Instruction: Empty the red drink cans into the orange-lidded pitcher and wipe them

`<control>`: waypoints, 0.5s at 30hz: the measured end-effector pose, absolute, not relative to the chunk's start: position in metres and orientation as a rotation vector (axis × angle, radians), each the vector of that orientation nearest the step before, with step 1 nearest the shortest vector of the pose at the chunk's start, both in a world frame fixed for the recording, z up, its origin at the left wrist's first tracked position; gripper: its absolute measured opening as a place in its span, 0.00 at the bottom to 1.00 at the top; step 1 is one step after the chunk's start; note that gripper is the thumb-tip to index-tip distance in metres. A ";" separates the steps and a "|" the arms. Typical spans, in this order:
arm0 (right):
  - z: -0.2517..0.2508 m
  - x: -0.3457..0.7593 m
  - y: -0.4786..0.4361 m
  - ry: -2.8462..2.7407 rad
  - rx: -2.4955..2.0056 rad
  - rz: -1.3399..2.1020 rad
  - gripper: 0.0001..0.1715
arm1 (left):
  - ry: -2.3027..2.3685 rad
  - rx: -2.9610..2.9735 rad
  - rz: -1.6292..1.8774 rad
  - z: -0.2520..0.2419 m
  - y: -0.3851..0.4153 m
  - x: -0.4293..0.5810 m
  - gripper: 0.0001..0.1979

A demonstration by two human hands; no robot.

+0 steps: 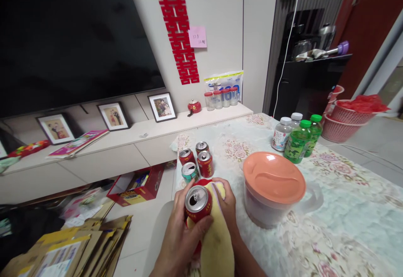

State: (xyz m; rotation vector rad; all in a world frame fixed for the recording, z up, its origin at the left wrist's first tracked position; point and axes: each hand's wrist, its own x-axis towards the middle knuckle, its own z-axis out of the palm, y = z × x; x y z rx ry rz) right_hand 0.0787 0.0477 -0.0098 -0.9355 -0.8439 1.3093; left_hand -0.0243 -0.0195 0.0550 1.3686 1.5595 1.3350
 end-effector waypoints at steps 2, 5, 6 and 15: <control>-0.007 0.080 0.044 -0.831 -0.911 1.344 0.20 | 1.578 1.340 1.312 0.056 -0.018 -0.023 0.37; -0.001 0.083 0.038 -0.791 -0.869 1.378 0.21 | 1.580 1.302 1.286 0.056 -0.015 -0.023 0.41; 0.001 0.084 0.037 -0.785 -0.856 1.381 0.21 | 1.571 1.295 1.273 0.055 -0.014 -0.024 0.43; 0.004 0.088 0.042 -0.810 -0.797 1.556 0.25 | 1.593 1.348 1.127 0.053 -0.017 -0.032 0.49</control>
